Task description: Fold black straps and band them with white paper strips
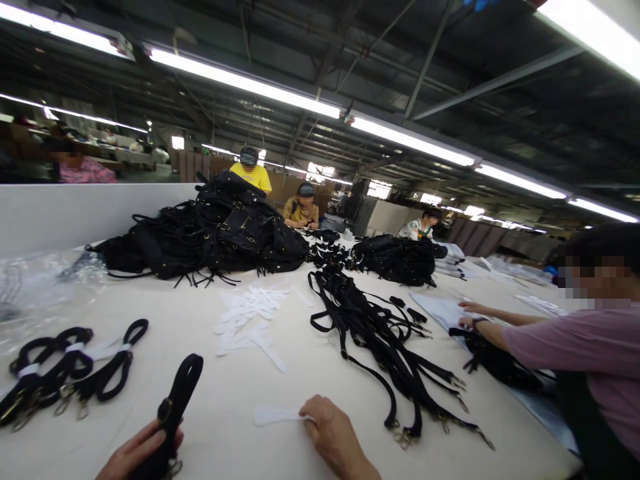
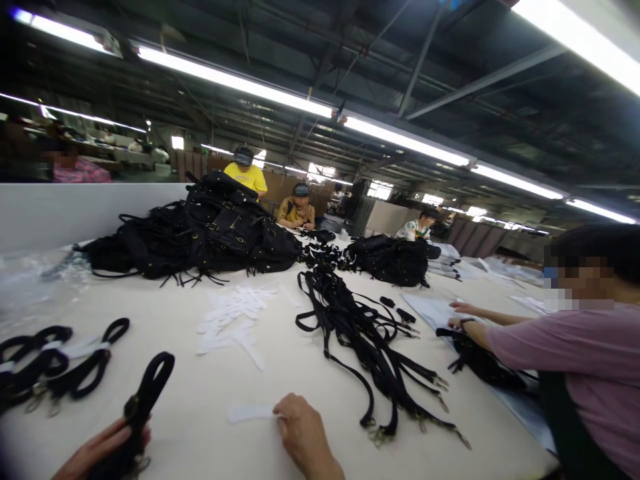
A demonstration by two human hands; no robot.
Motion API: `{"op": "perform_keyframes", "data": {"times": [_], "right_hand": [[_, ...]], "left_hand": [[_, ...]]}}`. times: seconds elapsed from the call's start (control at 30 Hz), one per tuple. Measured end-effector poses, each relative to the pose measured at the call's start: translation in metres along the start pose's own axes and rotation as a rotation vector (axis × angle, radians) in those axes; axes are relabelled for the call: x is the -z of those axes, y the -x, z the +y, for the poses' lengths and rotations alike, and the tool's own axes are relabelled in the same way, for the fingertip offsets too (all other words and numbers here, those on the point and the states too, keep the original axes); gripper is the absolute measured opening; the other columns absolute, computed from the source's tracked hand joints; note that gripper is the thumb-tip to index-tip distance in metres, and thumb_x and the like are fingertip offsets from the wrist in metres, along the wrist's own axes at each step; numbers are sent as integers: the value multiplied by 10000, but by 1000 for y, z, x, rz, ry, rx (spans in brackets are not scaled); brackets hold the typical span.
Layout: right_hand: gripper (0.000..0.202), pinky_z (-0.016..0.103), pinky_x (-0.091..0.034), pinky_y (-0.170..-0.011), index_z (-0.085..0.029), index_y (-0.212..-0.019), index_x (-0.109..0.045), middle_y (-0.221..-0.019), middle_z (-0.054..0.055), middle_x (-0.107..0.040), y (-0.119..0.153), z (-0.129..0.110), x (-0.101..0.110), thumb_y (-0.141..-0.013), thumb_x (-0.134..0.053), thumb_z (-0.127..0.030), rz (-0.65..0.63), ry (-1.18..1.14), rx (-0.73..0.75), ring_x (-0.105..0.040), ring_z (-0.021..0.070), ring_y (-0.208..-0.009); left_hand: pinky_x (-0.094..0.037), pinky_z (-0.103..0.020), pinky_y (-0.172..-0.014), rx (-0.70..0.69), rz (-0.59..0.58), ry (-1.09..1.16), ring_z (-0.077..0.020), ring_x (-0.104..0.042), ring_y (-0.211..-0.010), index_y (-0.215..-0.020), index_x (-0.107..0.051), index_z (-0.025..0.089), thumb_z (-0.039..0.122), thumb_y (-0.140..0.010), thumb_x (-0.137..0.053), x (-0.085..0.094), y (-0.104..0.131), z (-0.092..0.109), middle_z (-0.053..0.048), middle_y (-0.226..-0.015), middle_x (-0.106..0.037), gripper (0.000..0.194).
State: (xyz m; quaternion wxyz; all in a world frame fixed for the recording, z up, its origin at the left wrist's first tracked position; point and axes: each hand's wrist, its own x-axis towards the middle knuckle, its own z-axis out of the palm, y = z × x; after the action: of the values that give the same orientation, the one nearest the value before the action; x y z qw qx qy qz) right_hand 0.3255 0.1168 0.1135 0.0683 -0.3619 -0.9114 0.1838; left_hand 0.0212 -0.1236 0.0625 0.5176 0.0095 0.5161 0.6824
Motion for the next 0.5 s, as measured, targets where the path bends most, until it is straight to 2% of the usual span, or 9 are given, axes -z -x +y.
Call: {"op": "perform_keyframes", "data": {"times": [0.07, 0.13, 0.2, 0.3, 0.37, 0.43, 0.5], "right_hand": [[250, 287, -456, -905, -272, -1031, -676, -1072, 5, -692, 0, 1, -4, -879, -484, -222, 105, 36, -146, -605, 185, -1042], [256, 336, -452, -948, -278, -1090, -667, -1172, 23, -675, -4, -4, -15, -885, -513, -283, 121, 68, -177, -589, 223, -1111], [323, 374, -403, -1044, -308, -1183, -636, -1340, 19, -604, -11, -12, -28, -874, -547, -282, 100, 77, -110, -529, 248, -1241], [381, 394, -311, -1126, -342, -1247, -597, -1475, -3, -495, -26, -21, -42, -920, -457, -204, 66, 95, 41, -419, 246, -1370], [364, 371, -336, -1077, -341, -1163, -637, -1417, -8, -552, -38, -24, -41, -948, -391, -181, 12, 110, 153, -466, 227, -1323], [309, 345, -364, -1000, -308, -1034, -670, -1263, -2, -649, -47, -24, -36, -954, -394, -195, -38, 127, 239, -549, 205, -1199], [263, 325, -371, -938, -272, -942, -671, -1096, 4, -695, -52, -23, -27, -940, -420, -193, -54, 148, 265, -592, 183, -1079]], "left_hand": [[-611, -292, -682, -15, 10, -5, -295, -723, -888, -1277, -526, 60, 269, -591, -915, -1, -1, -1, -169, -966, -759, 816], [-610, -300, -673, -42, 18, -12, -295, -724, -883, -1254, -543, 60, 268, -601, -911, -5, -1, -1, -173, -960, -758, 777], [-598, -284, -639, -69, 41, -17, -288, -725, -867, -1219, -568, 62, 256, -590, -917, -11, 0, 0, -172, -936, -759, 745], [-561, -247, -579, -102, 50, -13, -282, -728, -845, -1155, -614, 58, 271, -575, -923, -20, 2, 1, -176, -890, -761, 692], [-546, -245, -570, -118, 30, -6, -286, -728, -832, -1103, -648, 63, 314, -567, -925, -23, 2, 0, -178, -864, -762, 653], [-534, -253, -562, -141, 22, -7, -294, -725, -817, -1045, -683, 83, 355, -542, -931, -22, 0, -4, -167, -834, -763, 623], [-515, -262, -538, -176, 13, -34, -303, -718, -800, -1002, -707, 102, 397, -534, -925, -20, -3, -8, -161, -812, -762, 594]]}}
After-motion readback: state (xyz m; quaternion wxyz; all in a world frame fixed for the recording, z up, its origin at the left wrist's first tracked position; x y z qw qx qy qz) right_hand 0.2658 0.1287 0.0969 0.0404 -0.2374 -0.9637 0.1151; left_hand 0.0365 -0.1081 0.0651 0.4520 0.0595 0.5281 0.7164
